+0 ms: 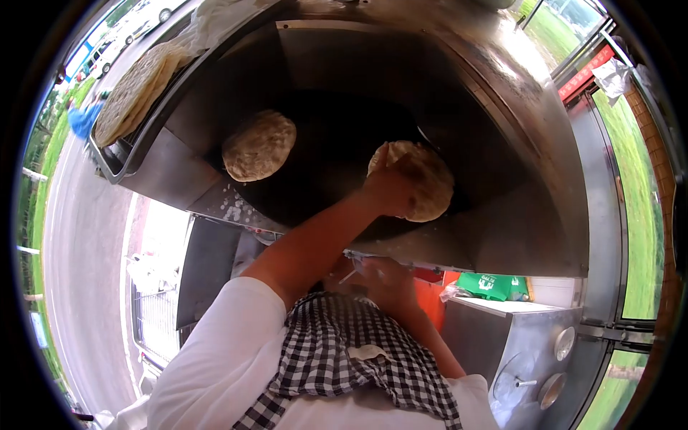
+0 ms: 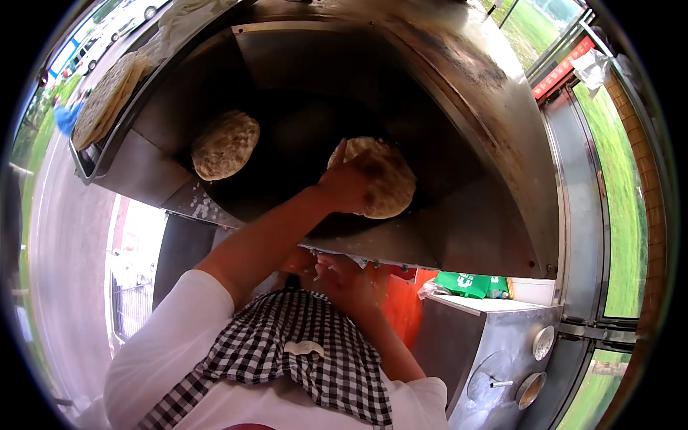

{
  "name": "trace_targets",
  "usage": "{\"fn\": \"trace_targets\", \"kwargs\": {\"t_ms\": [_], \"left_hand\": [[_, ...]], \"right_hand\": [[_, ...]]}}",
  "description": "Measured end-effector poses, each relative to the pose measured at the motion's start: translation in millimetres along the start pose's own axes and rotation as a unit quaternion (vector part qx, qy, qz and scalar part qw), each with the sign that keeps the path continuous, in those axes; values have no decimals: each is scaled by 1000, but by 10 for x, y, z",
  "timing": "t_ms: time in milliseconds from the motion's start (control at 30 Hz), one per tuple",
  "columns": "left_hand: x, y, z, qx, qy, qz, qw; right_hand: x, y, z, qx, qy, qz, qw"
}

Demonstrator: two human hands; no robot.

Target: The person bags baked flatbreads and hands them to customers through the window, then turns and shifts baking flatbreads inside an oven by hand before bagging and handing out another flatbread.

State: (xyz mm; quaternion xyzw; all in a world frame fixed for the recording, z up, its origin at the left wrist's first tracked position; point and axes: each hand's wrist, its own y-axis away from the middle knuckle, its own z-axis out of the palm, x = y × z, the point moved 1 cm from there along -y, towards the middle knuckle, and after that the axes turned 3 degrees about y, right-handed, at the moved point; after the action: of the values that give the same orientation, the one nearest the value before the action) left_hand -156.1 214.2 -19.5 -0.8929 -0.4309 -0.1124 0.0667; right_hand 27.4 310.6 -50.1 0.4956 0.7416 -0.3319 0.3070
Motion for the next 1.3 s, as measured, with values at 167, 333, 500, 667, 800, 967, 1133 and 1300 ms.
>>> {"fn": "trace_targets", "kwargs": {"t_ms": [167, 333, 500, 667, 800, 967, 1133, 1300], "left_hand": [[-80, -5, -4, 27, -15, -63, 998], [-70, 34, 41, 6, -52, -44, 998], [-133, 132, -70, 77, 8, -88, 993], [-451, 617, -208, 194, 56, -155, 967], [-977, 1163, -204, 274, 18, -241, 931], [-1474, 1660, -346, 275, -26, -362, 890], [-1676, 1647, -319, 251, -11, -420, 872], [-1663, 1414, -298, 174, -30, -419, 890]], "right_hand": [[107, 124, -66, 12, 16, 31, 999], [98, 67, -78, -15, -14, 38, 999], [-34, -91, -46, -17, -43, 63, 997], [-25, -118, -49, -18, -25, 48, 998], [44, -40, -38, -28, -13, 41, 999], [60, -32, -3, -23, -44, 27, 998], [82, -85, 114, 13, 62, -87, 994], [-40, -62, 96, 12, 31, -38, 999]]}}
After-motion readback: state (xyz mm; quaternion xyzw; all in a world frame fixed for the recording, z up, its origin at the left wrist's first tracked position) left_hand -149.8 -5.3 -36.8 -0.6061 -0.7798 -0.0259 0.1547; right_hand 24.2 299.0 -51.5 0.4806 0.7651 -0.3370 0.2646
